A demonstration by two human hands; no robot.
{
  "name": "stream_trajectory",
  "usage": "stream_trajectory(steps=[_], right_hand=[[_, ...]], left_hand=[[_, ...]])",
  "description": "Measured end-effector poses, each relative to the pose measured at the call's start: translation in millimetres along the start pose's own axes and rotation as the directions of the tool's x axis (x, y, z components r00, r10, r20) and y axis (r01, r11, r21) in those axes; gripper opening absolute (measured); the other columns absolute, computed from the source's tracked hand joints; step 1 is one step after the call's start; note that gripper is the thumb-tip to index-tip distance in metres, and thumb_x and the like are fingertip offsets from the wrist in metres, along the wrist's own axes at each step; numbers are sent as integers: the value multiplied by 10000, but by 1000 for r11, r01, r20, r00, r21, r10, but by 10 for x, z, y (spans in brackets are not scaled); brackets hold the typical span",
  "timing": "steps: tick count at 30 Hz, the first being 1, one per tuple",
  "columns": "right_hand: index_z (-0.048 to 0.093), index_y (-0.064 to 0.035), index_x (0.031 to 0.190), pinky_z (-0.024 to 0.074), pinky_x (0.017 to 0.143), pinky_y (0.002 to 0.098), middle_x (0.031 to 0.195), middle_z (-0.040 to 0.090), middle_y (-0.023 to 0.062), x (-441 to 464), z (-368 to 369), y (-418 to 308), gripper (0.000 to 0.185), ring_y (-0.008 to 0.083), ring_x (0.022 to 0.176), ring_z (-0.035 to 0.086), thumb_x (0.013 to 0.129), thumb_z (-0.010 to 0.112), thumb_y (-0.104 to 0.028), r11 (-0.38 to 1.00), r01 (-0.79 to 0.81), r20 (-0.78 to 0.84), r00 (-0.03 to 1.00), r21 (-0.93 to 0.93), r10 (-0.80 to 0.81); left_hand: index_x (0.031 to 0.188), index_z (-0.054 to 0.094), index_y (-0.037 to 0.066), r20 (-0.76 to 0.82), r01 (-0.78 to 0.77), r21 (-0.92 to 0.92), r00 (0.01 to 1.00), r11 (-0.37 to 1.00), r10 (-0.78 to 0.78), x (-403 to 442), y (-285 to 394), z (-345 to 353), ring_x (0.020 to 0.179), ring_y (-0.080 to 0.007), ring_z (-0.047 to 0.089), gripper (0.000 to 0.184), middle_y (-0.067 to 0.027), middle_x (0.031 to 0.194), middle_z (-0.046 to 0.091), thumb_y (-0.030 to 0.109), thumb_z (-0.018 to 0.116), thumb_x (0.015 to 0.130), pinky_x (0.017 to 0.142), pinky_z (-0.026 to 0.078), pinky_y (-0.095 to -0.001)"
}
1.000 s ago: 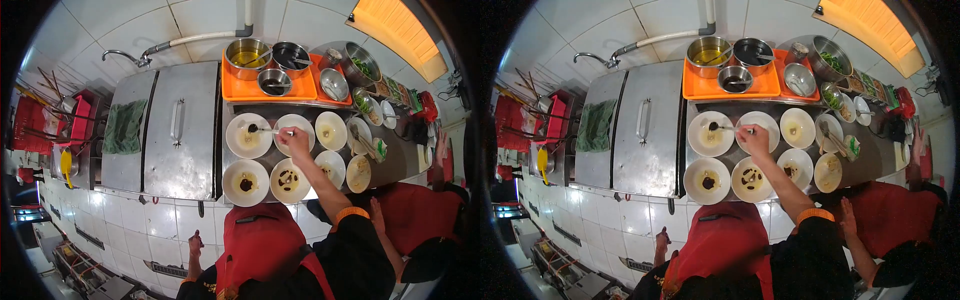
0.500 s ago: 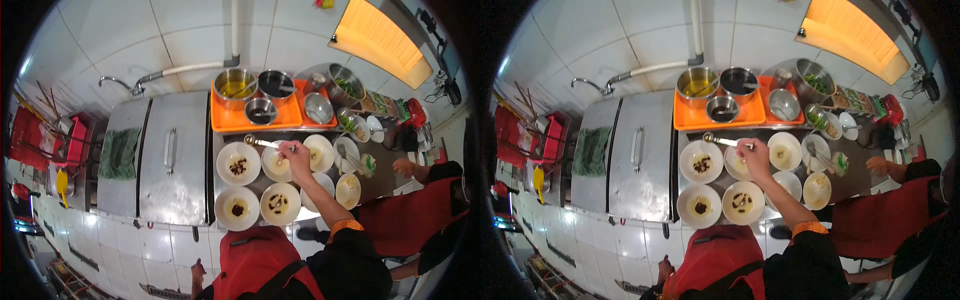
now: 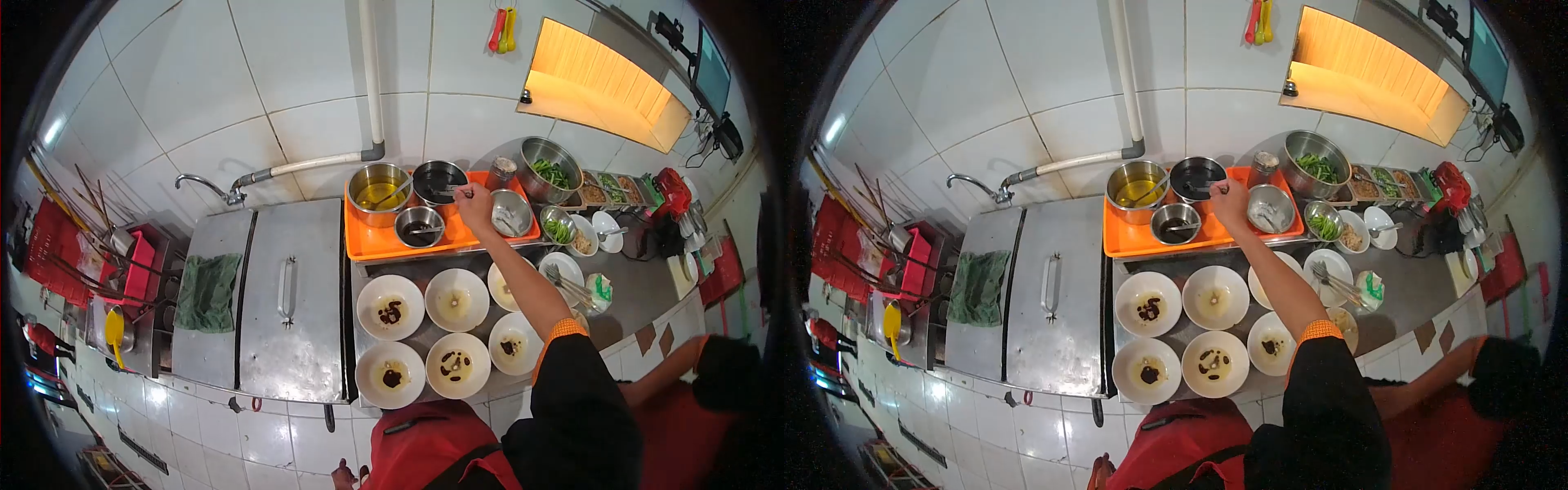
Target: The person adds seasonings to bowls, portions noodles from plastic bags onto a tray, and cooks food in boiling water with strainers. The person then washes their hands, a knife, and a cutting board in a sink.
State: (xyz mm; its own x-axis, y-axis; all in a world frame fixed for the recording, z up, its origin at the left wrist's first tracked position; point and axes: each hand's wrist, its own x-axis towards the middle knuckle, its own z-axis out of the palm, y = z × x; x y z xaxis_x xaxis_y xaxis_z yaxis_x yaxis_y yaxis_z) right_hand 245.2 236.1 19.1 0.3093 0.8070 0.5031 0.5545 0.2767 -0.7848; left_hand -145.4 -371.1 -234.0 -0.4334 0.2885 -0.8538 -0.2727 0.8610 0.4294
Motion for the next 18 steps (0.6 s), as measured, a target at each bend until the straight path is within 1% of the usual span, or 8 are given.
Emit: stream_trajectory(steps=[1,3,6,9,11,12,13,18], right_hand=[[613,-8,724,460,567,329,678,626,114,29,-20,-27,50,230,619,607,741,622,-54,1000,-1,-6,1000,-1,1],[617,-2,698,427,507,277,632,609,78,77,-80,-94,68,159,542,560,741,607,-54,763,-522,112,845,381,522],[621,4,693,399,477,231,605,588,49,178,-196,173,77,110,497,506,744,591,-46,631,-578,325,815,518,480],[622,-7,697,408,493,227,632,596,49,19,-524,-116,86,112,515,509,766,589,-46,527,-609,339,782,593,523],[623,-7,749,414,522,217,684,604,48,-79,-720,-234,64,104,577,529,785,586,-45,472,-606,376,783,640,496],[623,-7,749,414,522,217,684,604,48,-163,-813,-273,64,104,577,529,785,586,-45,468,-620,378,771,630,513],[619,-6,780,418,542,215,710,607,49,-279,-928,-303,52,100,607,534,788,590,-48,472,-624,387,770,623,507],[595,26,828,437,596,210,782,617,74,-1087,-1375,-323,71,99,672,550,804,579,-39,471,-682,378,716,560,587]], left_hand=[[532,430,97,-7,0,5,1000,1000,0,12,-7,4,369,-149,362,448,-5,438,372,386,516,863,381,319,-319],[508,418,102,-11,-7,20,1000,1000,8,42,-7,12,362,-149,357,467,-9,431,370,388,505,867,374,311,-319],[472,400,110,-21,-29,52,999,998,30,73,-48,-21,351,-148,350,497,-15,420,368,391,490,872,364,299,-319],[515,471,64,11,-6,55,1000,998,5,276,-164,-51,350,-149,352,484,-23,416,368,359,448,898,360,280,-333],[730,555,0,105,-286,444,958,849,268,81,100,-12,352,-110,365,342,-1,428,362,224,395,934,339,329,-285],[736,549,16,86,-194,392,981,899,174,54,204,23,348,-111,356,344,-2,444,374,277,425,923,351,362,-282],[730,530,42,82,37,6,996,999,-37,92,230,32,346,-110,344,343,4,454,369,334,475,901,351,359,-280],[690,505,71,8,32,17,999,999,-32,5,488,205,341,-113,331,365,11,449,346,386,521,874,349,342,-271]])
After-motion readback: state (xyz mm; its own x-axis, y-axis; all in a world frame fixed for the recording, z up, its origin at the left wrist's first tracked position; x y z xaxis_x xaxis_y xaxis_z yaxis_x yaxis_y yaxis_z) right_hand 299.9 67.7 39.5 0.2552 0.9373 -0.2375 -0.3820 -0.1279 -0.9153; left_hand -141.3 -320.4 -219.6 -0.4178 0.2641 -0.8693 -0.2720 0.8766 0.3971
